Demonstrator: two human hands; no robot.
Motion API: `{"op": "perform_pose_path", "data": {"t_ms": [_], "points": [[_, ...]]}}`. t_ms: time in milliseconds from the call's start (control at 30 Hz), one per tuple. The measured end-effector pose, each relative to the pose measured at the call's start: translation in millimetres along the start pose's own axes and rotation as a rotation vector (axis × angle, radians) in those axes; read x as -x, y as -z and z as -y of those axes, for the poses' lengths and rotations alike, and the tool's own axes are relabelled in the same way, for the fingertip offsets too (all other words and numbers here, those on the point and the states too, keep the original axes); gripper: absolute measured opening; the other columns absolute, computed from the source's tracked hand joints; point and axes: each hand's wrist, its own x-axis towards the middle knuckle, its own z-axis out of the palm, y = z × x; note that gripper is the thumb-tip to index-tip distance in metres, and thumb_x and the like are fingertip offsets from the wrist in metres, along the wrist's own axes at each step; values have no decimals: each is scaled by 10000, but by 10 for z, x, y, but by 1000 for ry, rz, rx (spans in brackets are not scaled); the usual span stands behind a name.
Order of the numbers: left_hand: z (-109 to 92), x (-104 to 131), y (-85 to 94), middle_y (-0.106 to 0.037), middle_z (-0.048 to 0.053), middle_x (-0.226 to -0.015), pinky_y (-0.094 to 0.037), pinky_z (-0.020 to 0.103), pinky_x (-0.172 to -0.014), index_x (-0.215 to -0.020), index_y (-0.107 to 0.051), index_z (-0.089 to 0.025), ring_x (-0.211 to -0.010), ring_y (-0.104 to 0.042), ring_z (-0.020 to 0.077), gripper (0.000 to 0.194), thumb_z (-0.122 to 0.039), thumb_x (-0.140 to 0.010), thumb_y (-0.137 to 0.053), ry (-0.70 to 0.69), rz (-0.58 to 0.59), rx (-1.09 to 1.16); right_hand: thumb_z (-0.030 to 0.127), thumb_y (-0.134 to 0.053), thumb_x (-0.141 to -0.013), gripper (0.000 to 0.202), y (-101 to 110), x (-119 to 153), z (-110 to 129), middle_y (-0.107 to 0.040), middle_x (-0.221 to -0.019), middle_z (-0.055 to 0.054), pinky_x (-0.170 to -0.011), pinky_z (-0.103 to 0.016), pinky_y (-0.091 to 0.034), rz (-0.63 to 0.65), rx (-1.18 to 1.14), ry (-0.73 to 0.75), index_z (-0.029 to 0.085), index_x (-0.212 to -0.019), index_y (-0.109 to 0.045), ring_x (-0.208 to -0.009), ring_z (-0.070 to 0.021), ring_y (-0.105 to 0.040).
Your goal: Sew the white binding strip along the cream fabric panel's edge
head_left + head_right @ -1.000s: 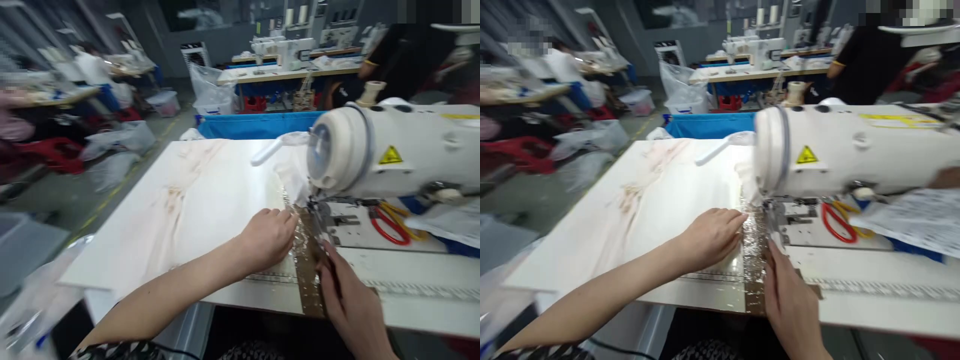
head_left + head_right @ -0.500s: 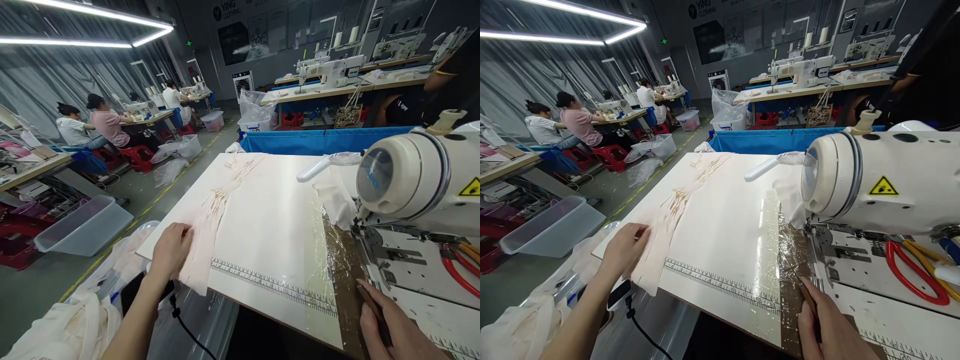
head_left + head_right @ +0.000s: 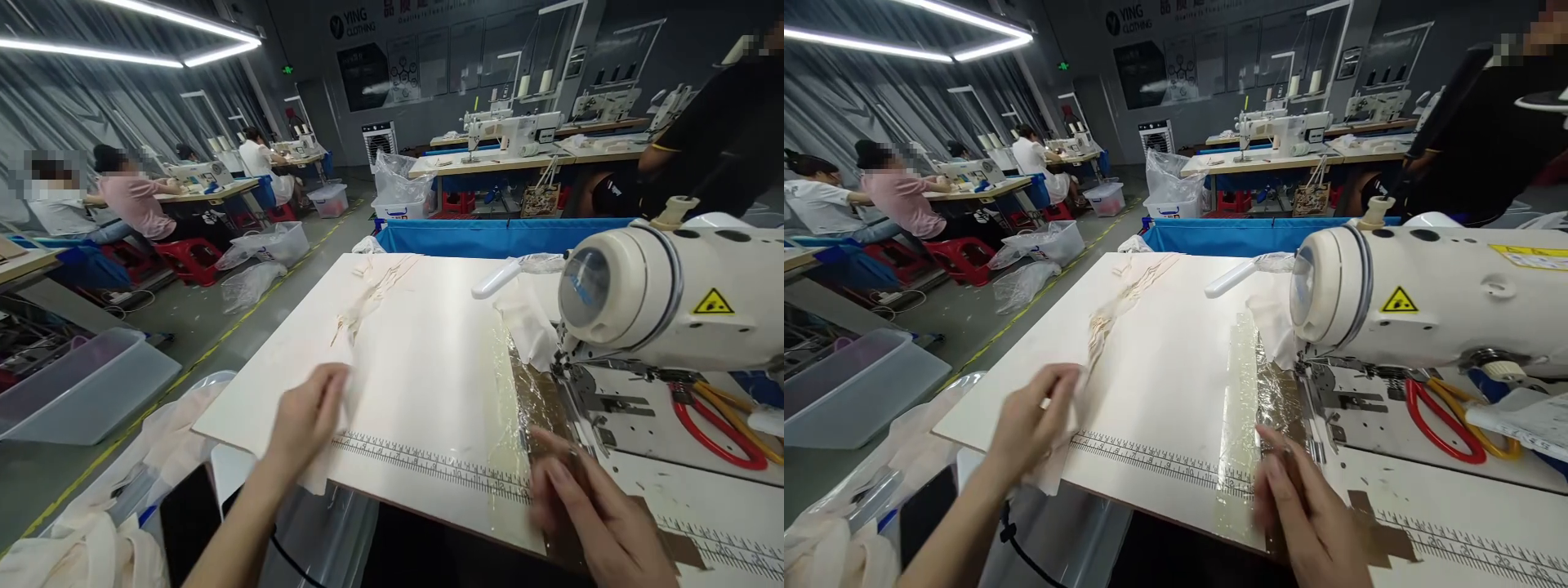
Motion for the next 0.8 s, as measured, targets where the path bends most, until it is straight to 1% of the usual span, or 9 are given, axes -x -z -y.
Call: {"op": "perform_pose_path", "data": {"t_ms": [67, 167, 267, 333, 400, 433, 567, 700, 800], "points": [[-354, 81, -236, -728, 8, -832, -511, 251, -626, -1022, -603, -224, -676, -679, 155, 275, -310, -989, -343, -250, 177, 137, 590, -489, -952, 600, -179, -109, 167, -704, -1103, -96, -833, -351, -590, 135, -224, -66, 220, -1424, -477, -841, -200, -714], [-886, 328, -648, -703, 4, -733, -492, 264, -573, -924, -610, -226, -615, -663, 163, 271, -238, -990, -348, -558, 463, 149, 548, -545, -934, 595, -385, -330, 302, -682, -1171, -120, -877, -383, -558, 291, -276, -55, 207, -1419, -489, -935, -214, -697], [-1284, 675, -973, -681, 5, -688, -467, 266, -529, -917, -627, -214, -576, -630, 164, 121, -222, -924, -507, -810, 698, 182, 492, -575, -919, 471, -444, -439, 289, -706, -1012, -69, -740, -318, -545, 338, -238, -3, 192, -1283, -578, -788, -178, -683], [-1420, 835, -1041, -663, -15, -656, -455, 235, -505, -904, -644, -227, -540, -590, 128, 119, -221, -931, -528, -984, 817, 330, 463, -565, -928, 392, -384, -376, 228, -668, -807, -2, -593, -273, -495, 345, -262, -3, 173, -1190, -590, -562, -126, -600], [-1447, 822, -970, -680, -19, -722, -485, 204, -570, -983, -650, -238, -612, -605, 108, 157, -261, -975, -495, -1086, 815, 533, 449, -562, -942, 337, -249, -209, 149, -607, -703, 41, -530, -246, -441, 332, -278, -8, 170, -1129, -591, -468, -92, -508], [-1426, 735, -902, -689, -11, -774, -506, 209, -630, -1029, -646, -240, -674, -623, 114, 192, -297, -996, -465, -1058, 764, 583, 453, -557, -951, 326, -162, -98, 107, -599, -696, 43, -524, -238, -426, 329, -274, -14, 175, -1117, -594, -465, -86, -496], [-1213, -3, -771, -679, 39, -823, -540, 287, -690, -973, -636, -190, -752, -635, 151, 297, -277, -1025, -357, -634, 479, 472, 535, -524, -965, 394, 162, 368, -55, -621, -778, 18, -478, -215, -370, 341, -244, -112, 193, -1151, -591, -432, -58, -461], [-1067, -613, -1129, -676, 123, -1161, -566, 388, -873, -1104, -637, -144, -1065, -641, 220, 315, -242, -1004, -354, -707, 393, 232, 605, -520, -942, 463, 330, 684, -166, -523, -672, 48, -456, -201, -354, 233, -144, -183, 201, -1141, -624, -438, -70, -422], [-1102, -595, -1342, -599, 164, -1328, -519, 469, -984, -1279, -565, -97, -1239, -554, 287, 378, -277, -991, -399, -873, 429, 10, 609, -525, -928, 432, 466, 868, -228, -548, -636, 22, -525, -228, -452, 163, -37, -155, 235, -1084, -677, -533, -136, -535]]}}
